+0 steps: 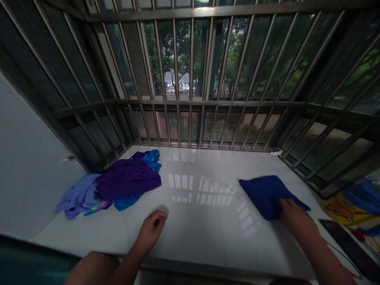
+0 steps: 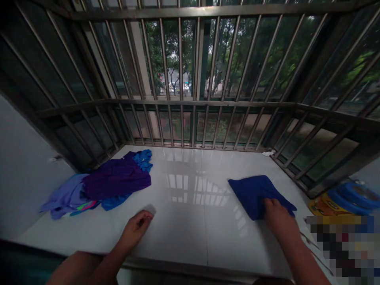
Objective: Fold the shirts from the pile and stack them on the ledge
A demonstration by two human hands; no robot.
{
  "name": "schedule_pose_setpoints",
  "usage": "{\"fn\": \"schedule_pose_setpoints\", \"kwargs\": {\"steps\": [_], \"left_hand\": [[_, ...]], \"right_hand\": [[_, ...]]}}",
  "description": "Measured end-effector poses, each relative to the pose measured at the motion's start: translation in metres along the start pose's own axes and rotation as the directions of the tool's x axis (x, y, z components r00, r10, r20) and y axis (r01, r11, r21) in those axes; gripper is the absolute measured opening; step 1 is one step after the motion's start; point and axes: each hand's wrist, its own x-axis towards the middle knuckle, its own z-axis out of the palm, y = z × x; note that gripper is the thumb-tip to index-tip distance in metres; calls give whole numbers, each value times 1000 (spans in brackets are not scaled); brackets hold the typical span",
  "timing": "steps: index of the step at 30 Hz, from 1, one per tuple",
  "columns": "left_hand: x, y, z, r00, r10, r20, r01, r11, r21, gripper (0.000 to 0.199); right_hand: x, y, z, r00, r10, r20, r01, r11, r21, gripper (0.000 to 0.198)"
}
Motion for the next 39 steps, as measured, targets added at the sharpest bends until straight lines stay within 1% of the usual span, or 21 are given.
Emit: {"fn": "schedule_pose_setpoints", "kwargs": {"steps": [2, 4, 5, 7, 10, 13, 15, 17, 18, 19, 20, 21, 22, 24, 26, 28, 29, 31, 33, 36, 39], "left_hand": [[0, 0, 0, 1000, -1, 11, 1, 1000, 4, 36], [0, -1, -1, 1000, 0, 23, 0, 1000, 14, 36], [0, -1, -1, 1000, 2, 26, -3, 1000, 20, 37], [0, 0, -1, 999, 10, 32, -11, 999, 31, 39], [0, 2, -2, 1000, 13, 29, -14, 999, 35, 41], [0, 5, -2, 999, 20, 32, -21, 999, 34, 42], [0, 7, -2, 999, 25, 32, -26, 999, 37, 42], [0, 7, -2, 999, 26, 23, -27, 999, 42, 42], [0, 7, -2, 999, 27, 21, -28, 999, 45, 42], [1, 6, -2, 999, 29, 19, -29, 998, 48, 42], [1, 6, -2, 999, 29, 19, -30, 998, 49, 42], [1, 6, -2, 999, 29, 20, -30, 998, 49, 42], [1, 5, -2, 999, 27, 22, -28, 999, 47, 41], [0, 5, -2, 999, 22, 26, -23, 999, 38, 42], [0, 4, -2, 999, 24, 31, -25, 999, 32, 42], [-1, 2, -2, 999, 29, 31, -30, 999, 33, 42], [-1, 2, -2, 999, 31, 30, -33, 999, 36, 41], [-2, 0, -1, 999, 35, 31, -37, 998, 46, 39], [-2, -1, -1, 999, 39, 30, -40, 998, 54, 38], [-2, -2, -1, 999, 49, 23, -50, 997, 59, 36], [-2, -1, -2, 998, 54, 22, -55, 997, 49, 34]], "right_hand": [[-27, -33, -10, 997, -73, -26, 74, 995, 61, 39], [-50, -63, -14, 987, -138, -83, 145, 987, 76, 38], [-59, -76, -13, 985, -141, -99, 147, 987, 58, 40], [-67, -92, -7, 994, -82, -79, 82, 997, 1, 47], [-60, -100, 4, 998, 55, 22, -53, 997, -49, 57], [-36, -98, 3, 996, 73, 54, -71, 997, -35, 61], [-19, -103, -7, 992, 102, 71, -102, 995, -9, 62], [-7, -117, -22, 988, 138, 66, -142, 988, 62, 58], [-6, -128, -32, 991, 127, 39, -131, 981, 141, 53], [-8, -141, -44, 996, 91, -6, -87, 963, 256, 46], [-13, -157, -57, 997, 41, -65, -12, 918, 395, 36], [-23, -174, -73, 991, -6, -132, 78, 834, 547, 27], [-35, -191, -90, 981, -42, -189, 163, 708, 687, 18], [-68, -223, -129, 969, -33, -246, 236, 427, 873, 18], [-101, -247, -169, 952, -24, -306, 305, 194, 932, 20], [-128, -261, -203, 924, -6, -383, 383, 45, 923, 20], [-138, -265, -217, 911, 3, -412, 412, 1, 911, 19], [-150, -269, -236, 892, 14, -451, 451, -42, 891, 18], [-155, -269, -245, 880, 39, -473, 474, -39, 880, 17], [-159, -265, -254, 868, 87, -488, 491, -9, 871, 18], [-162, -262, -262, 883, 49, -467, 467, 8, 884, 17]]}}
